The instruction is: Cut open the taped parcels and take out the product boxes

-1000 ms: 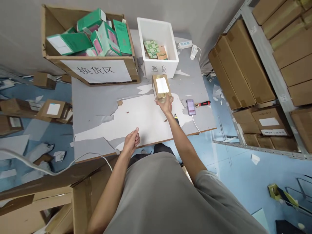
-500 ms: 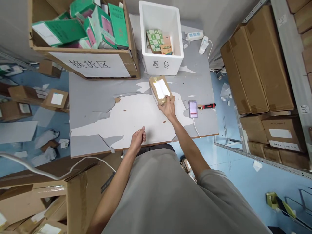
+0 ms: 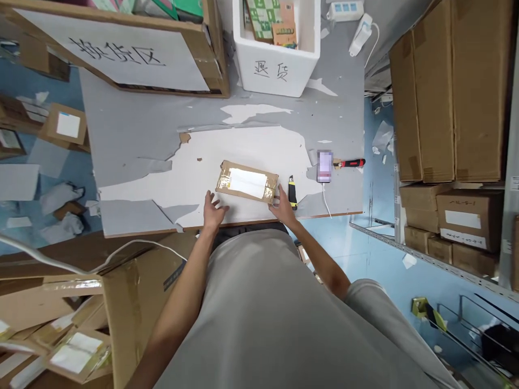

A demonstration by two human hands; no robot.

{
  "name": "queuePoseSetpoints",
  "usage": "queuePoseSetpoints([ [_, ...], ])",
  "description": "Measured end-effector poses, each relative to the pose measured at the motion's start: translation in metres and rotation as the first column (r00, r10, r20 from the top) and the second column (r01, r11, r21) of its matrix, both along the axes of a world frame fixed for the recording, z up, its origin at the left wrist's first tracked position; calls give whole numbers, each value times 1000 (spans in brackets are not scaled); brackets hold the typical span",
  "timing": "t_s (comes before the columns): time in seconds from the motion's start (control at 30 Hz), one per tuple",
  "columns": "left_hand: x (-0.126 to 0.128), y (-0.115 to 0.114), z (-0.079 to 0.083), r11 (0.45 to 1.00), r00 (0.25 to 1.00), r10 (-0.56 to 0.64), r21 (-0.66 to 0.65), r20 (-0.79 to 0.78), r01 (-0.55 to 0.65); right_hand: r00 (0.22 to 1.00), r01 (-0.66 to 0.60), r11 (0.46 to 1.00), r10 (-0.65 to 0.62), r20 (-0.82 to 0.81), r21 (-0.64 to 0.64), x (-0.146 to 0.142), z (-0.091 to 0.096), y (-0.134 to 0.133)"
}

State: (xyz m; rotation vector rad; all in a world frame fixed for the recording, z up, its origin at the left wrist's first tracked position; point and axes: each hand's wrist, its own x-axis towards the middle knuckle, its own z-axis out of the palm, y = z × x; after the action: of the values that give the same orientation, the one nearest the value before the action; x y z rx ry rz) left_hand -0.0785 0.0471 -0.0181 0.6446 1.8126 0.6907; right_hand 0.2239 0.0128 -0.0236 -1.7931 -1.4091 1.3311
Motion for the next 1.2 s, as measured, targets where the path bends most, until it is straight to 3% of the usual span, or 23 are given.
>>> queuePoseSetpoints([
  [0.1, -3, 16, -11, 995, 994, -102, 20, 48, 101, 975, 146, 982, -163, -154, -120, -20, -19, -7],
  [0.2, 3, 30, -16, 988, 988, -152, 40, 8, 152, 934, 258, 946, -297, -199, -198, -30, -27, -4],
  [0.3, 10, 28, -9, 982, 991, -123, 141, -53, 129, 923, 307, 927, -345, -170, -217, -26, -21, 1],
  [0.47, 12, 8, 9, 960, 997, -68, 270, -48, 78, 945, 273, 952, -292, -147, -136, -12, 2, 2],
  [0.57, 11, 2, 9, 978, 997, -63, 194, -53, 72, 946, 282, 941, -305, -107, -186, -9, 8, 1],
  [0.67, 9, -1, 1, 996, 998, -47, 73, 38, 44, 926, 327, 918, -358, -120, -223, -9, 7, -3],
  [0.83, 8, -14, -7, 994, 989, 53, 87, 140, -65, 863, 384, 876, -453, -225, -293, -6, 6, -12],
  [1.03, 15, -18, -3, 994, 994, 32, 102, 106, -43, 925, 324, 934, -347, -158, -151, -7, 13, -11],
  [1.2, 17, -8, 26, 963, 994, -30, 262, -101, 56, 934, 348, 934, -339, -111, 79, -7, 35, 11],
])
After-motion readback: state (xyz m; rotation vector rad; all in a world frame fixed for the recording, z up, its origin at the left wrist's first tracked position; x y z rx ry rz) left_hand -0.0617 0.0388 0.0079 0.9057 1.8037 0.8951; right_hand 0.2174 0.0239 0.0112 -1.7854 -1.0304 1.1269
